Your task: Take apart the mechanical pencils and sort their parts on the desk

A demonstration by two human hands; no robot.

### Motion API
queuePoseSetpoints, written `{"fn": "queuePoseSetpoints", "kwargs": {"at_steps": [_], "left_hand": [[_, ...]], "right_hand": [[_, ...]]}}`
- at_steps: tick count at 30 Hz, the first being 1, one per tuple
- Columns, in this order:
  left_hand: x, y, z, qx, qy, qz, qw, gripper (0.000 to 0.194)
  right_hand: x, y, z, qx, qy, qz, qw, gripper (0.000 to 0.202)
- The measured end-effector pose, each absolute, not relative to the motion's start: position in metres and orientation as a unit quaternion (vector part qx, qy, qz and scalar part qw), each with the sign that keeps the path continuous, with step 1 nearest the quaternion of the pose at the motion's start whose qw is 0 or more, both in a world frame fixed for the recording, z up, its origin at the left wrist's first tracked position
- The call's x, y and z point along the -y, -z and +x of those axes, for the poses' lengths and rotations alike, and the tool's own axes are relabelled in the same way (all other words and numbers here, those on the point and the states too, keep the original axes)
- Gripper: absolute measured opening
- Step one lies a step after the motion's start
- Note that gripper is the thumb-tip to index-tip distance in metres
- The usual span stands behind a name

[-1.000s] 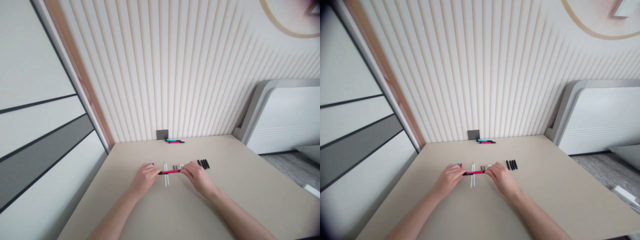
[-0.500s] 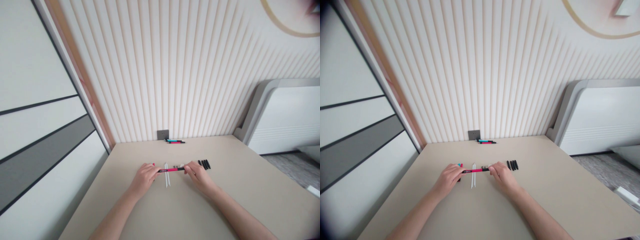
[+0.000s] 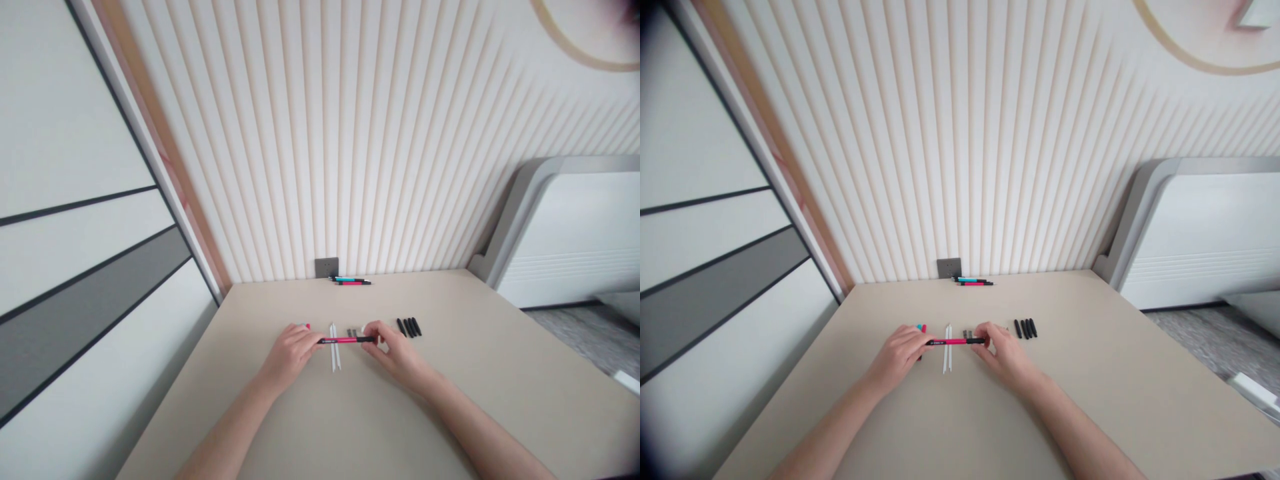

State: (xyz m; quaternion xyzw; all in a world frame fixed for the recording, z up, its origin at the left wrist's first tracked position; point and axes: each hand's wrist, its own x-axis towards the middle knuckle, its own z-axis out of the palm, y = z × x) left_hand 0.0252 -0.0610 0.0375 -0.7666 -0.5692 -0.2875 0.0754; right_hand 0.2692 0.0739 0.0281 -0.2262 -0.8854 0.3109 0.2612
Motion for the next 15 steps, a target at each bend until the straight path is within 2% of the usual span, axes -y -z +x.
{"fn": "queuePoseSetpoints", "kwargs": {"at_steps": [4,8,15], "left_hand": [[0.0615,-0.0388,0.0253,0.57,0.29,-0.765,0.075,0.02],[0.0619,-0.04,0.0261,0.564,0.29,-0.769,0.074,0.019],[0.0612,-0.0391,0.026,0.563,0.286,-0.771,0.075,0.021]], "right_hand": [[-0.0745,-0.0272,0.2682,0.898,-0.311,-0.199,0.24,0.028],[-0.0757,-0.0247,0.2682,0.892,-0.312,-0.22,0.243,0.019],[-0.0726,-0.0295,0.2684,0.898,-0.319,-0.197,0.231,0.024]]}}
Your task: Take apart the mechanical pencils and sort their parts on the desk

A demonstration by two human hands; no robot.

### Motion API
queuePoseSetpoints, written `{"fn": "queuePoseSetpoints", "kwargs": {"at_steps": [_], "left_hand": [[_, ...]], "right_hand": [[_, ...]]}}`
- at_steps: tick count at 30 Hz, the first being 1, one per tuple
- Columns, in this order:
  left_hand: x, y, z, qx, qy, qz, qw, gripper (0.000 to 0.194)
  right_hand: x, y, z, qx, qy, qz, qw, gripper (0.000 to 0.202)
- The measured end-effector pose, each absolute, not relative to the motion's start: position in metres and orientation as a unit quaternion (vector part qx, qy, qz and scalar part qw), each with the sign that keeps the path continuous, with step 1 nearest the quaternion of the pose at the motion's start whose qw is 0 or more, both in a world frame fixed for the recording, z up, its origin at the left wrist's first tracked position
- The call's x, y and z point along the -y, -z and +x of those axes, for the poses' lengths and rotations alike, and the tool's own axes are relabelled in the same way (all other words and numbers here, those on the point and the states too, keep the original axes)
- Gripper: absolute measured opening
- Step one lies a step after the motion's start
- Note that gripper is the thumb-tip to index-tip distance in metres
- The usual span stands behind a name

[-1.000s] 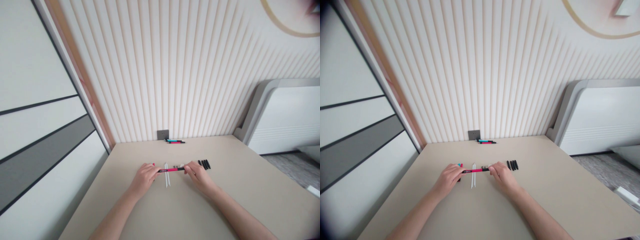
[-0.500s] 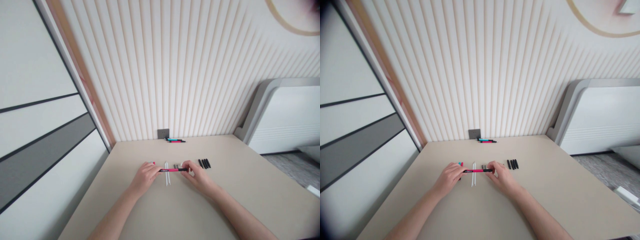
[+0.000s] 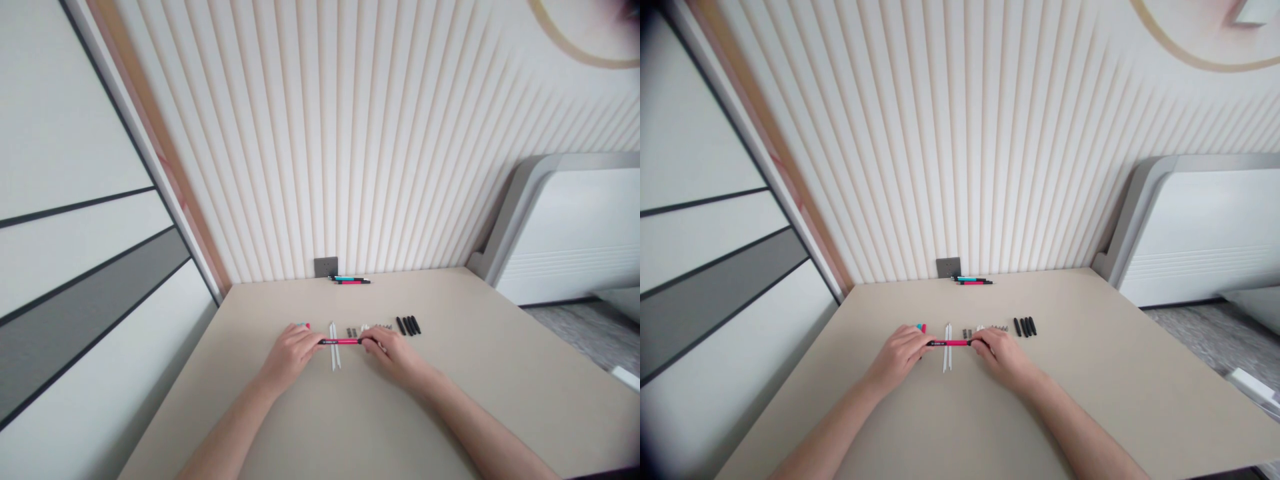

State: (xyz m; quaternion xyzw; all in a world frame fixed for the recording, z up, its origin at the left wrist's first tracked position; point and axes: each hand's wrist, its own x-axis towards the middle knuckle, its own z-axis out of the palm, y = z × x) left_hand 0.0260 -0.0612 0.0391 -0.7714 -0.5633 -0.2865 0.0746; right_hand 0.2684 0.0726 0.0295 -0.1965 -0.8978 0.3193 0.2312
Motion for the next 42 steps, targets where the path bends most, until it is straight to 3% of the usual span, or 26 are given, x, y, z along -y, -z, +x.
{"fn": "queuePoseSetpoints", "kwargs": {"at_steps": [13,20,27,34,42], "left_hand": [[0.0609,-0.0372,0.0262,0.564,0.28,-0.774,0.07,0.02],[0.0611,-0.0391,0.0266,0.571,0.277,-0.77,0.073,0.019],[0.0613,-0.0394,0.0252,0.581,0.29,-0.756,0.082,0.019],[0.0611,-0.0392,0.0259,0.58,0.289,-0.758,0.073,0.016],[0.0633,-0.0403,0.0197,0.618,0.308,-0.717,0.097,0.017]], "right_hand": [[-0.0705,-0.0288,0.2671,0.889,-0.337,-0.21,0.229,0.016],[-0.069,-0.0356,0.2681,0.893,-0.348,-0.184,0.22,0.025],[-0.073,-0.0331,0.2707,0.885,-0.338,-0.197,0.252,0.017],[-0.0692,-0.0375,0.2684,0.899,-0.341,-0.157,0.225,0.026],[-0.0768,-0.0336,0.2733,0.904,-0.289,-0.237,0.209,0.017]]}}
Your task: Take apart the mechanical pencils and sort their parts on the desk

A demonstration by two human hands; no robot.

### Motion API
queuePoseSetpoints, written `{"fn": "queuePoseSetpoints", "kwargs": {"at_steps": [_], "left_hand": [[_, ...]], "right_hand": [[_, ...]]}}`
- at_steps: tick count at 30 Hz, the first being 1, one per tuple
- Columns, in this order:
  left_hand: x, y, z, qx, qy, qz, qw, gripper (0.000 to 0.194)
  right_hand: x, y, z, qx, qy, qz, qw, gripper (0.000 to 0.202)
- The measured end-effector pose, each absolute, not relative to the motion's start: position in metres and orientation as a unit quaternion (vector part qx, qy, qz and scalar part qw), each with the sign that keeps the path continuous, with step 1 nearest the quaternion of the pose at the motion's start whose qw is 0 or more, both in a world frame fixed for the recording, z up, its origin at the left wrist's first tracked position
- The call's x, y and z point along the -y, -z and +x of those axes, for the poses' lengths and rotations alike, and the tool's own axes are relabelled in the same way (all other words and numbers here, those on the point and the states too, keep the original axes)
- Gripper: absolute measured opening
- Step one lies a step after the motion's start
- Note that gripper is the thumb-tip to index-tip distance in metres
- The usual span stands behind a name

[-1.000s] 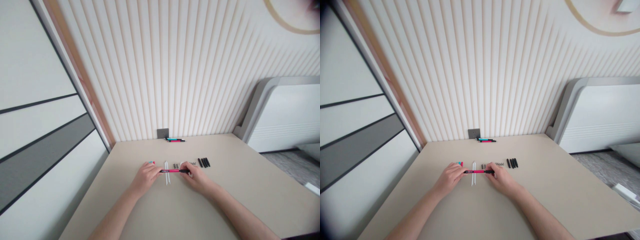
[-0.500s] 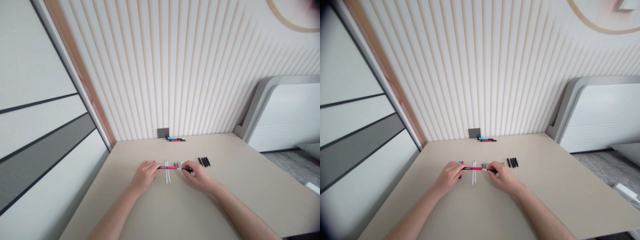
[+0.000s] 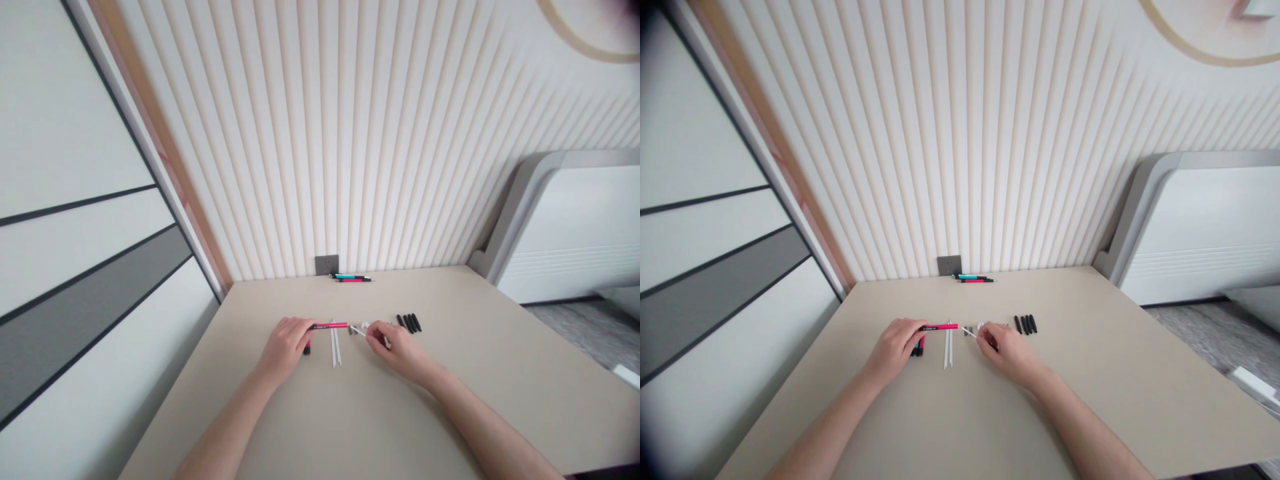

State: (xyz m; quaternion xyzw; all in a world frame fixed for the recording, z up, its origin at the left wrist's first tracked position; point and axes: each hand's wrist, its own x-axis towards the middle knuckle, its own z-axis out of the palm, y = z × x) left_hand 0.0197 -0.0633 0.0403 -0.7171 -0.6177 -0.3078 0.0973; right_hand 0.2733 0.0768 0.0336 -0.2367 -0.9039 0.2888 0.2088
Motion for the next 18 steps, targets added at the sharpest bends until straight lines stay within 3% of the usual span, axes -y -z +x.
{"fn": "queuePoseSetpoints", "kwargs": {"at_steps": [12,18], "left_hand": [[0.0637,-0.0369,0.0194,0.612,0.291,-0.731,0.08,0.016],[0.0647,-0.0402,0.0277,0.56,0.258,-0.787,0.031,0.016]], "right_hand": [[-0.0711,-0.0358,0.2739,0.947,-0.235,-0.184,0.122,0.007],[-0.0684,-0.0432,0.2725,0.915,-0.296,-0.209,0.174,0.028]]}}
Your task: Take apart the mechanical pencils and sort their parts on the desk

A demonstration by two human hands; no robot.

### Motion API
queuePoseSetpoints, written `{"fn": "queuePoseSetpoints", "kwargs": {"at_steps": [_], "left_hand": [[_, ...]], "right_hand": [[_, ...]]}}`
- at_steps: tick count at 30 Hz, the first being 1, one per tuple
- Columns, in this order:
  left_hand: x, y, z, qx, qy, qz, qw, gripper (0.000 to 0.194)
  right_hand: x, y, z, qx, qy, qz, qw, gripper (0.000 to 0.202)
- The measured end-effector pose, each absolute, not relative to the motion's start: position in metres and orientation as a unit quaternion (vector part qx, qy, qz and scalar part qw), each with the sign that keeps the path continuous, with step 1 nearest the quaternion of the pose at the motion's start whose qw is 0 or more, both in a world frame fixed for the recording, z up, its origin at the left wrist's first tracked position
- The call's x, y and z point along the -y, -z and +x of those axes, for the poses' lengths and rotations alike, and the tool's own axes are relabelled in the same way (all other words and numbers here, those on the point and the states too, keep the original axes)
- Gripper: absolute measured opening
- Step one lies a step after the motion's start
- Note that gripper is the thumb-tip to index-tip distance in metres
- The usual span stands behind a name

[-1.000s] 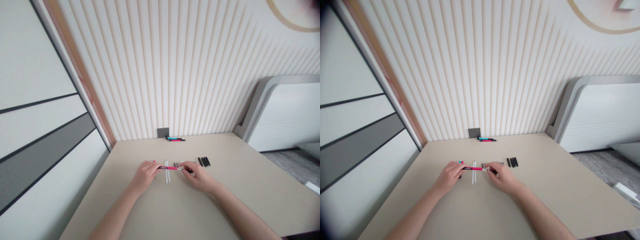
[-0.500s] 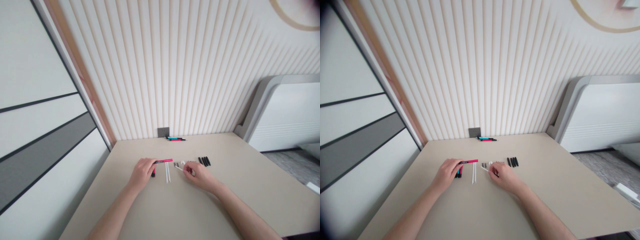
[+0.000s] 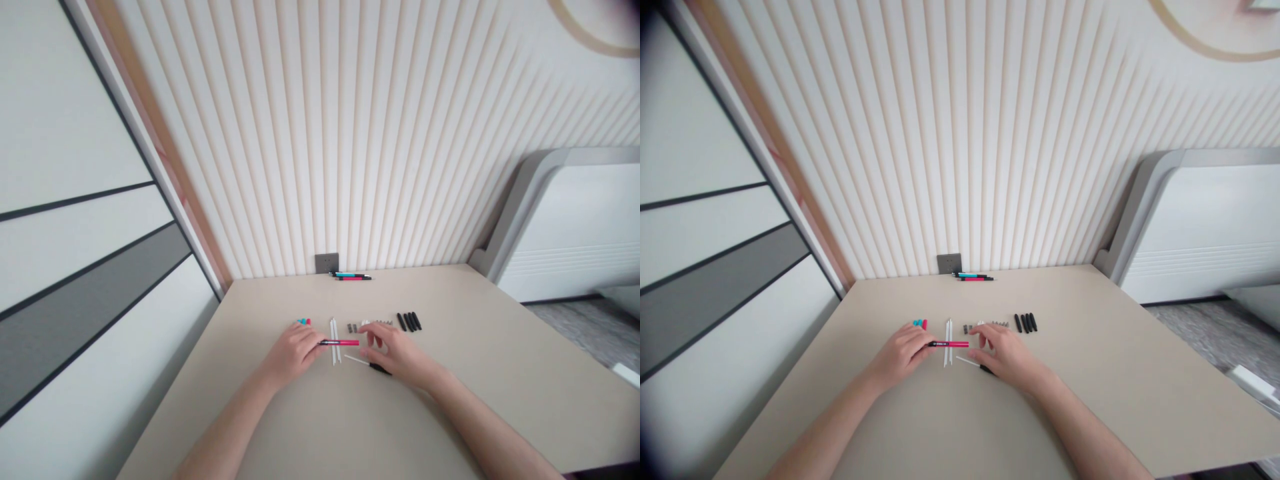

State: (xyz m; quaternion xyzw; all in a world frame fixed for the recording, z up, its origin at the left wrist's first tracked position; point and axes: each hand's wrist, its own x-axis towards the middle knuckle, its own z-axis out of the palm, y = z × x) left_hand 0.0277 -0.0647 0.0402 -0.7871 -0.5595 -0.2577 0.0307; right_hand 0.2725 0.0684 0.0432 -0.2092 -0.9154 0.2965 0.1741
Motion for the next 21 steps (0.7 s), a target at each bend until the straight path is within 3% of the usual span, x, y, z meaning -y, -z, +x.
{"fn": "queuePoseSetpoints", "kwargs": {"at_steps": [7,21], "left_hand": [[0.066,-0.036,0.033,0.554,0.307,-0.773,-0.029,0.014],[0.063,-0.035,0.054,0.623,0.415,-0.651,-0.131,0.017]], "right_hand": [[-0.059,-0.042,0.266,0.929,-0.307,-0.124,0.165,0.024],[-0.058,-0.034,0.26,0.939,-0.296,-0.106,0.137,0.033]]}}
